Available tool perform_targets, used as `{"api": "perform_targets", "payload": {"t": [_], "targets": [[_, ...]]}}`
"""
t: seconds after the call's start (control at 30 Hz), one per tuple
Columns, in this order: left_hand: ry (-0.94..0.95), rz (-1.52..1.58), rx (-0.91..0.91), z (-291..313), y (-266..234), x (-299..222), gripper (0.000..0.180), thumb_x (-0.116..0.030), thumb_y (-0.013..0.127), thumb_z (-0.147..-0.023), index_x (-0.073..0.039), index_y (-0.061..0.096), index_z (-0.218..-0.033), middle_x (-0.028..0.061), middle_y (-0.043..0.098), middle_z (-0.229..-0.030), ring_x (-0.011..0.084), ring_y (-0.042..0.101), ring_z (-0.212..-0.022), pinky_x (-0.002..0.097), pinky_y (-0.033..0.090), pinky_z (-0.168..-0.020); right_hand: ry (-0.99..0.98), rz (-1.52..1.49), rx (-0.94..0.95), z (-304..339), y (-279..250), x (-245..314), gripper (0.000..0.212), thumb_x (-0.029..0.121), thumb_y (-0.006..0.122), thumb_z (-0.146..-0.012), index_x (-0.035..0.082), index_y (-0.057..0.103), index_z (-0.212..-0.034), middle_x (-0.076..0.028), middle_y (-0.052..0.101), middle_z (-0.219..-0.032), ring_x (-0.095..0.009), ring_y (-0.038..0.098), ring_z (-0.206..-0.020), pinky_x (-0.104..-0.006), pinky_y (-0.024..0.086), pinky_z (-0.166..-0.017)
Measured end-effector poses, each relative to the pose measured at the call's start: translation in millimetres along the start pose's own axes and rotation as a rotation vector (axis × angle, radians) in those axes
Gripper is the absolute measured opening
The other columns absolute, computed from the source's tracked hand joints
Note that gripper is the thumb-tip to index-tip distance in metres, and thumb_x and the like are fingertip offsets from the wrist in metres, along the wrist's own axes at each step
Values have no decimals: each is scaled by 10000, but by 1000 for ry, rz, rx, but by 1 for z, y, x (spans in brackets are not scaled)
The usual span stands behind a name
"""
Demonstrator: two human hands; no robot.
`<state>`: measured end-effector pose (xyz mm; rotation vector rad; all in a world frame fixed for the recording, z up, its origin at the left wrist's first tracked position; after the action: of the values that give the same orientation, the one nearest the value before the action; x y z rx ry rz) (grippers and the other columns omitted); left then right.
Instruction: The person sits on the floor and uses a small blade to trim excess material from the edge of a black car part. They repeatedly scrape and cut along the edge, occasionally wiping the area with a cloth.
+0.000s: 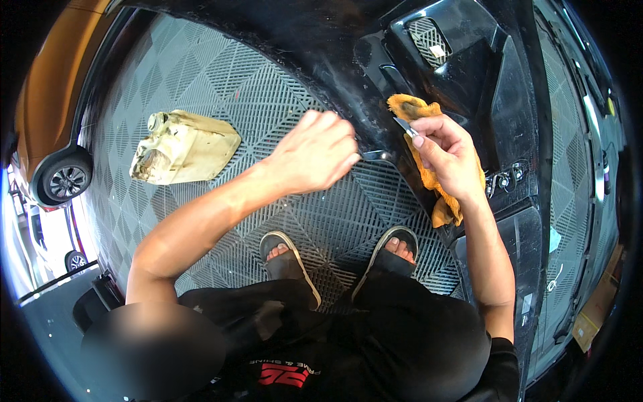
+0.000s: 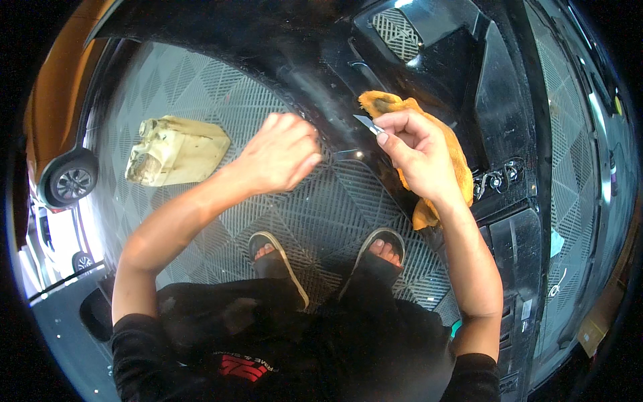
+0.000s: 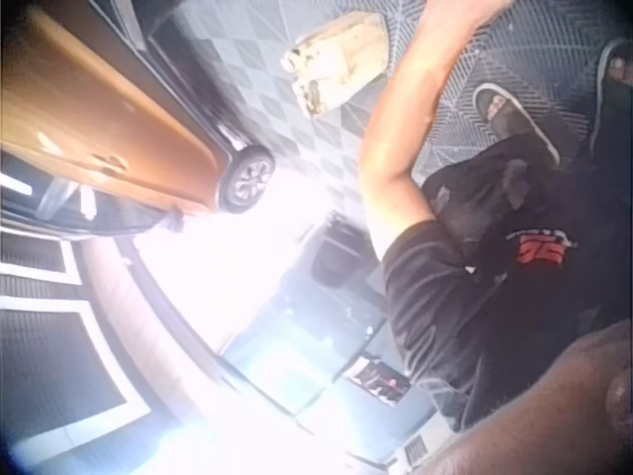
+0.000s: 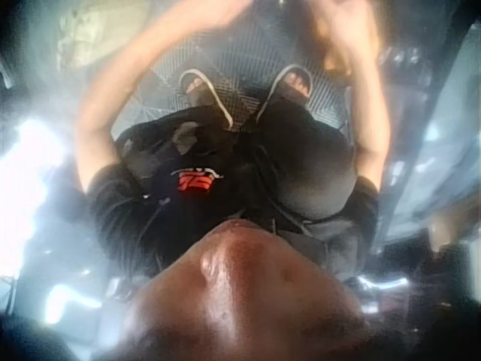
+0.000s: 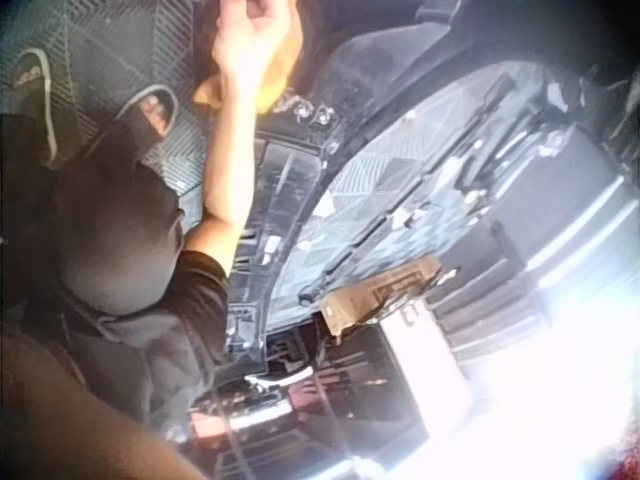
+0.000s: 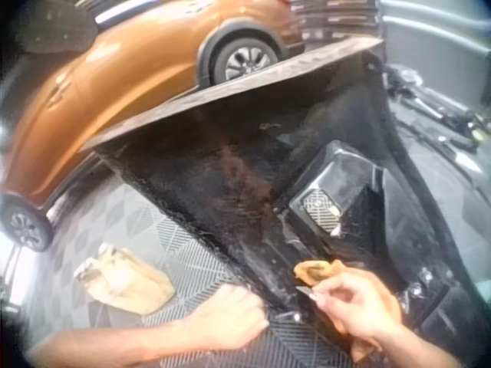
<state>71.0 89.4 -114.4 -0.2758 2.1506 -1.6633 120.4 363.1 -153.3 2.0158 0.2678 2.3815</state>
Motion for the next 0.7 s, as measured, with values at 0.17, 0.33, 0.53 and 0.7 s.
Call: {"api": "perform_targets", "payload": {"t": [0.17,0.33,0.53,0.7], "targets": [[-180,51,-147,39,-19,33,144,-199,836,-931,-66,784,-950,60,682,-1031,260,623,-990,415,494,-884,20,-26,-25,3,-4,6,196,95,742,-1052,26,724,-1234,21,726,-989,-28,585,-752,-219,475,-652],[-156,81,-269,26,-19,32,185,-119,882,-851,-99,831,-1027,26,713,-1055,238,643,-952,379,523,-831,12,-44,-9,-1,-1,-3,192,89,738,-1052,31,726,-1234,22,715,-982,-25,567,-734,-213,462,-644],[3,-42,-190,7,1,26,306,-113,862,-821,-123,818,-1123,15,716,-1111,246,627,-1072,412,493,-938,31,-77,-14,2,6,-8,209,95,744,-1045,38,727,-1245,35,701,-951,-21,543,-707,-199,436,-632],[78,-130,-150,11,6,34,326,-131,788,-826,-131,795,-1152,12,714,-1145,232,621,-1104,422,468,-991,59,-81,-14,7,1,-12,210,101,741,-1047,48,730,-1250,42,696,-938,-17,538,-701,-195,429,-624]]}}
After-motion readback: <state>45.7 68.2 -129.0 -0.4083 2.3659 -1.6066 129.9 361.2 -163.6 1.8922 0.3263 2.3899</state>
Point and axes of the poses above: each hand's wrist, its own z-axis away from the middle knuckle, its own y-axis out of the palm, x = y × z, the point moved 2 cm from there along -z, towards the middle knuckle
